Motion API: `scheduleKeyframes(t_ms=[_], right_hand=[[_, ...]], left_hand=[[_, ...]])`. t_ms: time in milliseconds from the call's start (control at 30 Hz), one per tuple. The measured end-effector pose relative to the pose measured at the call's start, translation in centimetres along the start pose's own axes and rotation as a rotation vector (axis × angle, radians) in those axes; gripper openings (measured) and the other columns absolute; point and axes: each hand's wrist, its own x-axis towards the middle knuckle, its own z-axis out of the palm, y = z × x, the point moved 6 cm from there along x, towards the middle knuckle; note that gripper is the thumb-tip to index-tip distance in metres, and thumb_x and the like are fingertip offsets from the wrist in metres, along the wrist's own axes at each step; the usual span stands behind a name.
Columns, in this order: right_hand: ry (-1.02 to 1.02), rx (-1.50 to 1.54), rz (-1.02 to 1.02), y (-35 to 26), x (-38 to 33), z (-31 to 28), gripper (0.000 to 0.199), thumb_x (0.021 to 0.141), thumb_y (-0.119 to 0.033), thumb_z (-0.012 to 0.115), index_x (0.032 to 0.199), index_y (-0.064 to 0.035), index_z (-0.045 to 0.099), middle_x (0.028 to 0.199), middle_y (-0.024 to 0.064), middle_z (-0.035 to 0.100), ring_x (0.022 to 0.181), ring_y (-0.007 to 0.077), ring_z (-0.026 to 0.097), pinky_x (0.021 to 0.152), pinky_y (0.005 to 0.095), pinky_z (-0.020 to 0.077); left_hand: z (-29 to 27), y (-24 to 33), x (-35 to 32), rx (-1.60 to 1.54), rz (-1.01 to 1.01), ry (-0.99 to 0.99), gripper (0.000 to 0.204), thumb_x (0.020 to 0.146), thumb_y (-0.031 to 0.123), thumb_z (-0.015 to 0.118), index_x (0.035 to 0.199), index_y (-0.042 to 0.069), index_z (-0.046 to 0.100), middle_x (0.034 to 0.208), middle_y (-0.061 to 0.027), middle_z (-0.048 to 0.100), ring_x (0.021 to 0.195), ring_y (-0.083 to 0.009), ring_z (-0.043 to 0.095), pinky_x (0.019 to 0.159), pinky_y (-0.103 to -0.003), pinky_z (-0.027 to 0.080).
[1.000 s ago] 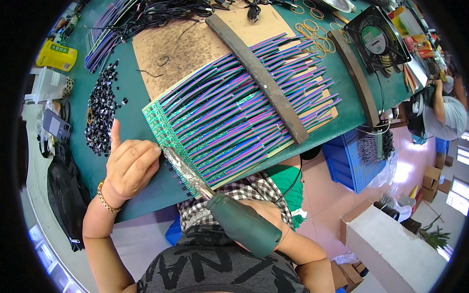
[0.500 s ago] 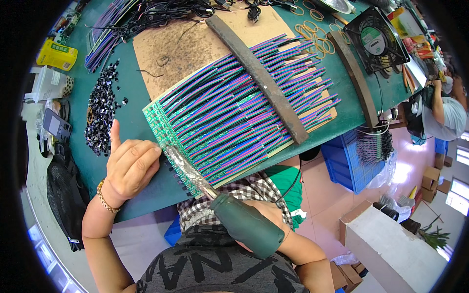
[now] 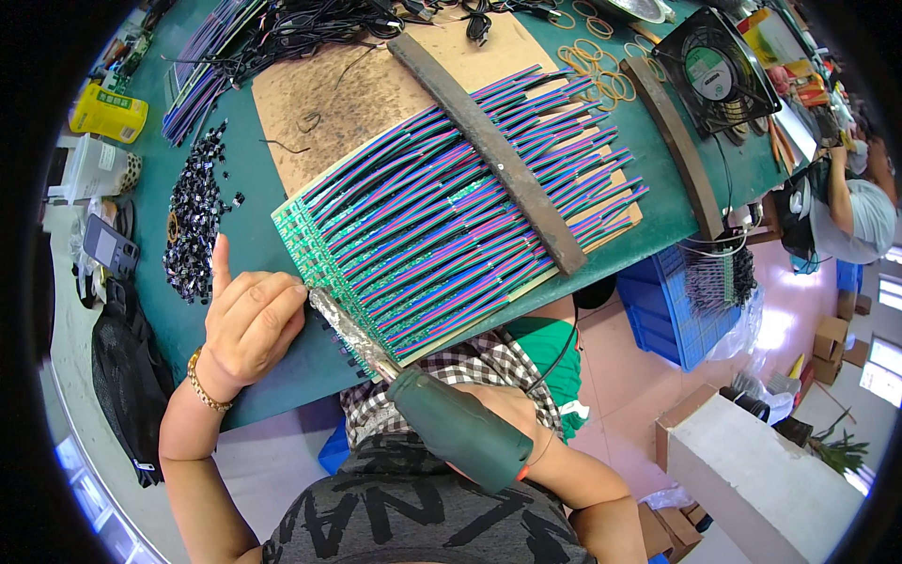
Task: The person solders ribbon cable connections onto circuit boards using a soldering gun, removes the completed board array, places a new array onto the workbench, and solders along the connection points with the soldering gun.
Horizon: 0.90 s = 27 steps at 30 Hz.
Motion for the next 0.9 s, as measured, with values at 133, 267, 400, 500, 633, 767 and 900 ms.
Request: scheduleKeyframes(t_ms=[133, 267, 400, 500, 633, 767, 900], right_hand=[[-0.017, 0.388, 0.351, 2.7, -2.2, 2.1, 0.041, 0.068, -0.018, 0.075, 0.101, 0.0024, 0.065, 0.095, 0.0146, 0.068, 0.075, 0.0259, 0.07, 0.063, 0.0299, 0.0572], [-0.044, 0.384, 0.267, 2.8, -2.8, 1.3, 0.028, 0.08, -0.014, 0.066, 0.102, 0.0028, 0.064, 0.089, 0.0122, 0.068, 0.074, 0.0203, 0.067, 0.063, 0.0258, 0.0539], [-0.08, 0.302, 0.348, 1.2, -1.2, -0.1, 0.013, 0.086, -0.008, 0.062, 0.096, 0.0008, 0.064, 0.075, 0.006, 0.066, 0.07, 0.0126, 0.064, 0.062, 0.0224, 0.051], [-0.019, 0.189, 0.279, 1.0, -0.8, 0.2, 0.013, 0.079, -0.007, 0.067, 0.091, -0.0017, 0.065, 0.071, 0.0028, 0.064, 0.067, 0.0118, 0.064, 0.062, 0.0237, 0.0513], [0.067, 0.242, 0.359, 1.5, -1.0, 0.5, 0.015, 0.075, -0.006, 0.07, 0.089, -0.0025, 0.065, 0.071, 0.0021, 0.065, 0.065, 0.0123, 0.063, 0.062, 0.0246, 0.0519], [0.038, 0.182, 0.358, 1.7, -1.1, 0.3, 0.017, 0.076, -0.004, 0.069, 0.092, -0.0016, 0.064, 0.073, 0.0043, 0.064, 0.069, 0.014, 0.064, 0.065, 0.0256, 0.0525], [0.037, 0.322, 0.418, 2.4, -1.8, 0.7, 0.017, 0.075, 0.0, 0.066, 0.092, -0.0016, 0.063, 0.072, 0.0052, 0.063, 0.069, 0.0147, 0.063, 0.067, 0.0265, 0.0522]], left_hand=[[-0.1, 0.0, -0.2, 0.01, -0.002, -0.002, 0.018, 0.07, -0.002, 0.071, 0.086, 0.0, 0.064, 0.078, -0.0064, 0.063, 0.064, -0.0161, 0.061, 0.111, -0.059, 0.024], [0.0, 0.1, -0.1, 0.009, 0.006, -0.007, 0.017, 0.071, -0.002, 0.071, 0.086, 0.0, 0.064, 0.079, -0.0065, 0.063, 0.065, -0.0163, 0.061, 0.111, -0.059, 0.023], [0.1, 0.0, -0.2, -0.001, 0.009, -0.013, 0.017, 0.072, -0.002, 0.07, 0.087, 0.0, 0.064, 0.079, -0.0067, 0.063, 0.065, -0.0164, 0.06, 0.112, -0.059, 0.022], [0.0, -0.1, -0.2, -0.007, 0.008, -0.01, 0.017, 0.072, -0.002, 0.07, 0.087, 0.0, 0.064, 0.08, -0.0068, 0.063, 0.065, -0.0166, 0.06, 0.112, -0.059, 0.022], [0.0, -0.1, -0.2, 0.001, 0.009, -0.01, 0.017, 0.071, -0.001, 0.071, 0.087, 0.0, 0.064, 0.079, -0.0064, 0.063, 0.065, -0.0164, 0.06, 0.112, -0.059, 0.022], [0.1, -0.1, -0.3, -0.003, -0.007, -0.041, 0.028, 0.067, -0.006, 0.073, 0.092, 0.001, 0.064, 0.084, -0.0066, 0.065, 0.07, -0.0189, 0.063, 0.11, -0.058, 0.026], [-0.2, 0.0, 0.0, 0.004, -0.009, -0.039, 0.028, 0.066, -0.005, 0.073, 0.091, 0.002, 0.064, 0.083, -0.0063, 0.065, 0.07, -0.0186, 0.063, 0.11, -0.059, 0.026]])
